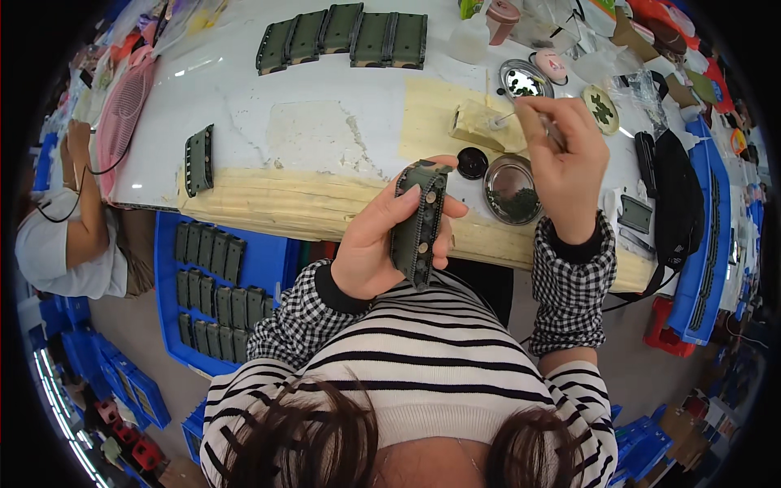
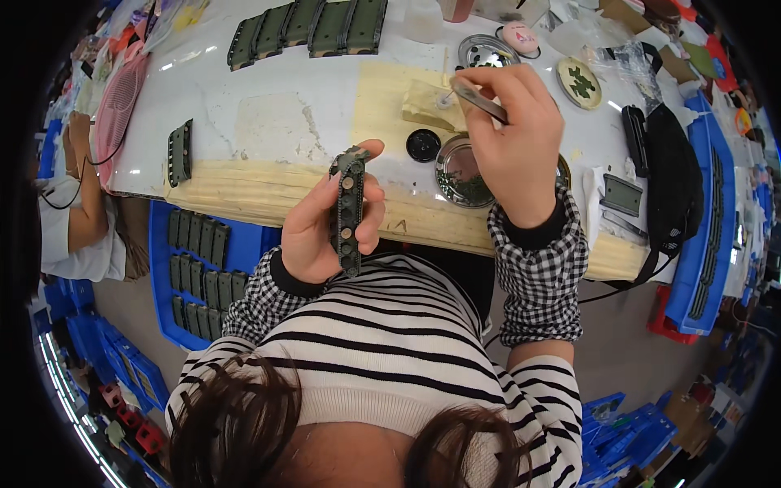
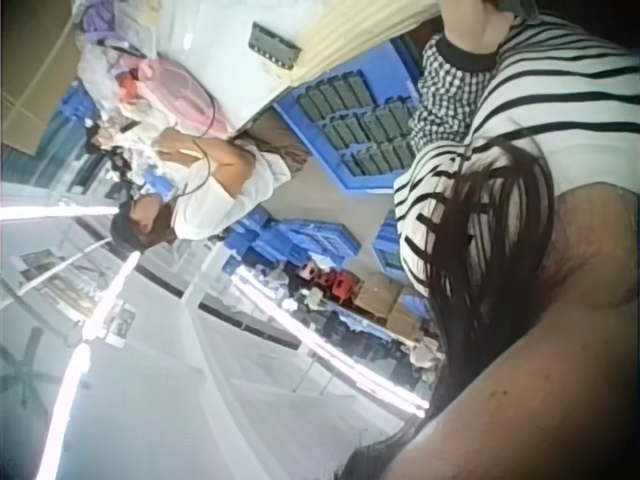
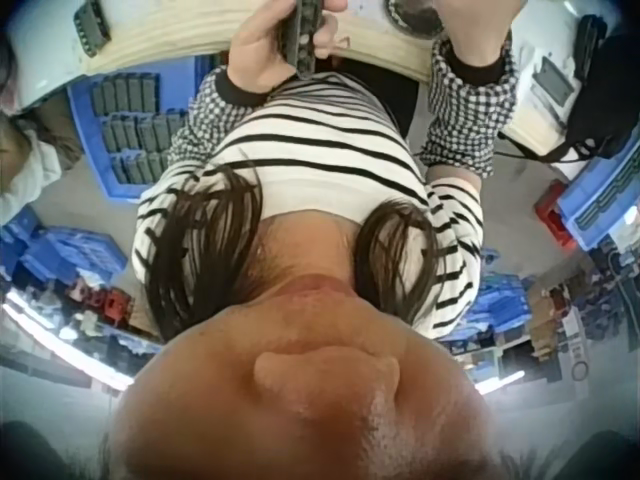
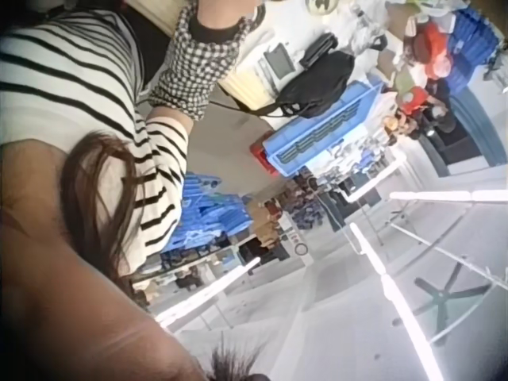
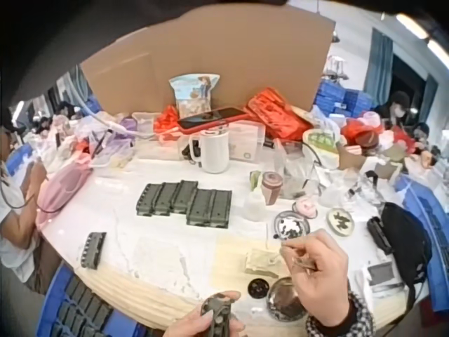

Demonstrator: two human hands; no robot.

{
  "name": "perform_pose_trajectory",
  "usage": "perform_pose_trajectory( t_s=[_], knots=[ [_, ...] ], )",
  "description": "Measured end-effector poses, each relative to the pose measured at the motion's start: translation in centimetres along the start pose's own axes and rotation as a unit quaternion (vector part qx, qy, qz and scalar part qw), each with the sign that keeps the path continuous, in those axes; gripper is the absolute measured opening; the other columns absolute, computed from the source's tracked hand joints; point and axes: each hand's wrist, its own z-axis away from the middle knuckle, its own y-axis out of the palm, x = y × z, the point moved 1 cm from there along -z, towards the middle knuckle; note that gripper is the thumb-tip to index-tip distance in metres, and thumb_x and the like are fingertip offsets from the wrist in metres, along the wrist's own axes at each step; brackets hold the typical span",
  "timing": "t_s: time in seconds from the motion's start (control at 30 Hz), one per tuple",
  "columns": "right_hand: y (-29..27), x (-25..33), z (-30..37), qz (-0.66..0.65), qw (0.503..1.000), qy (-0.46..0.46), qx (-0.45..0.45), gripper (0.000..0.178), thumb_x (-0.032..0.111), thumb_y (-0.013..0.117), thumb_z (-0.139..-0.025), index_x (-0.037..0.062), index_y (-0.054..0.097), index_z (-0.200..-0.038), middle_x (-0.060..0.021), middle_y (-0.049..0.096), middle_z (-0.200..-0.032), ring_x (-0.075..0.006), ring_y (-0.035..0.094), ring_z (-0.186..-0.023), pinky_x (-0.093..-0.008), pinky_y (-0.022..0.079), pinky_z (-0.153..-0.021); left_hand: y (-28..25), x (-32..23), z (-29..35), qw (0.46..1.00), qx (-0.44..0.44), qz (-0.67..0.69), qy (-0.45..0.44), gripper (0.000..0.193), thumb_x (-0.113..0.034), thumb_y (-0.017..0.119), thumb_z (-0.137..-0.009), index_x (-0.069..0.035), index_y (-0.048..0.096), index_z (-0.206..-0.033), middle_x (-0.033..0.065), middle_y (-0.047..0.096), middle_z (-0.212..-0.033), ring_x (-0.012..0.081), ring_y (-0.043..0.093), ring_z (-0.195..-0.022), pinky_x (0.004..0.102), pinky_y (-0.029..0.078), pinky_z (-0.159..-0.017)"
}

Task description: Assembling internal components into toy tank chassis at a factory workbench.

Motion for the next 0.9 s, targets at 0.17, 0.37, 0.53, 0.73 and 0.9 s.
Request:
perform_pose_trajectory(
  t_s=[0.17, 0.37, 0.53, 0.73, 0.9],
  knots=[
    [-0.8, 4.6, 1.9, -0.236, 0.967, 0.079, -0.05, 0.007, 0.001, 0.06, -0.091, -0.003, 0.064, -0.095, -0.0056, 0.06, -0.089, -0.0086, 0.059, -0.074, -0.022, 0.047, -0.063, -0.5, 0.6, 0.1, 0.994, 0.032, 0.097, -0.037, 0.053, -0.026, 0.041, -0.101, -0.002, 0.024, -0.145, 0.0131, 0.063, -0.106, 0.02, 0.062, -0.073, 0.0312, 0.054, -0.063],
    [0.6, 4.7, 3.3, -0.431, 0.89, 0.144, 0.034, 0.017, 0.009, 0.05, -0.098, -0.0055, 0.052, -0.106, -0.0105, 0.057, -0.099, -0.017, 0.065, -0.085, -0.0328, 0.058, -0.081, -0.1, 0.7, 0.2, 0.995, 0.026, 0.075, -0.063, 0.051, -0.022, 0.037, -0.101, -0.003, 0.023, -0.146, 0.0096, 0.06, -0.105, 0.0197, 0.054, -0.069, 0.0304, 0.049, -0.055],
    [0.8, 4.7, 3.3, -0.437, 0.889, 0.128, 0.036, 0.016, 0.008, 0.05, -0.098, -0.0061, 0.052, -0.105, -0.0105, 0.057, -0.098, -0.0169, 0.066, -0.085, -0.0325, 0.058, -0.08, 0.0, 0.8, 0.4, 0.992, 0.028, 0.102, -0.061, 0.051, -0.025, 0.038, -0.101, -0.002, 0.025, -0.145, 0.0117, 0.062, -0.105, 0.0204, 0.058, -0.071, 0.0312, 0.051, -0.059],
    [0.7, 4.7, 3.5, -0.439, 0.888, 0.133, 0.035, 0.016, 0.008, 0.05, -0.098, -0.0059, 0.052, -0.106, -0.01, 0.057, -0.1, -0.0155, 0.065, -0.082, -0.0324, 0.058, -0.08, 0.0, 0.9, 0.4, 0.991, 0.031, 0.114, -0.059, 0.051, -0.026, 0.039, -0.101, -0.002, 0.026, -0.144, 0.0128, 0.064, -0.105, 0.0208, 0.06, -0.072, 0.032, 0.053, -0.061],
    [0.7, 4.2, 2.8, -0.376, 0.914, 0.149, -0.029, 0.015, 0.008, 0.054, -0.097, -0.0046, 0.056, -0.104, -0.0063, 0.058, -0.094, -0.0107, 0.061, -0.075, -0.0261, 0.055, -0.071, -0.3, 0.5, 0.3, 0.996, 0.047, 0.069, -0.036, 0.051, -0.027, 0.038, -0.102, -0.002, 0.025, -0.145, 0.0156, 0.062, -0.108, 0.0224, 0.062, -0.076, 0.0342, 0.056, -0.068]
  ],
)
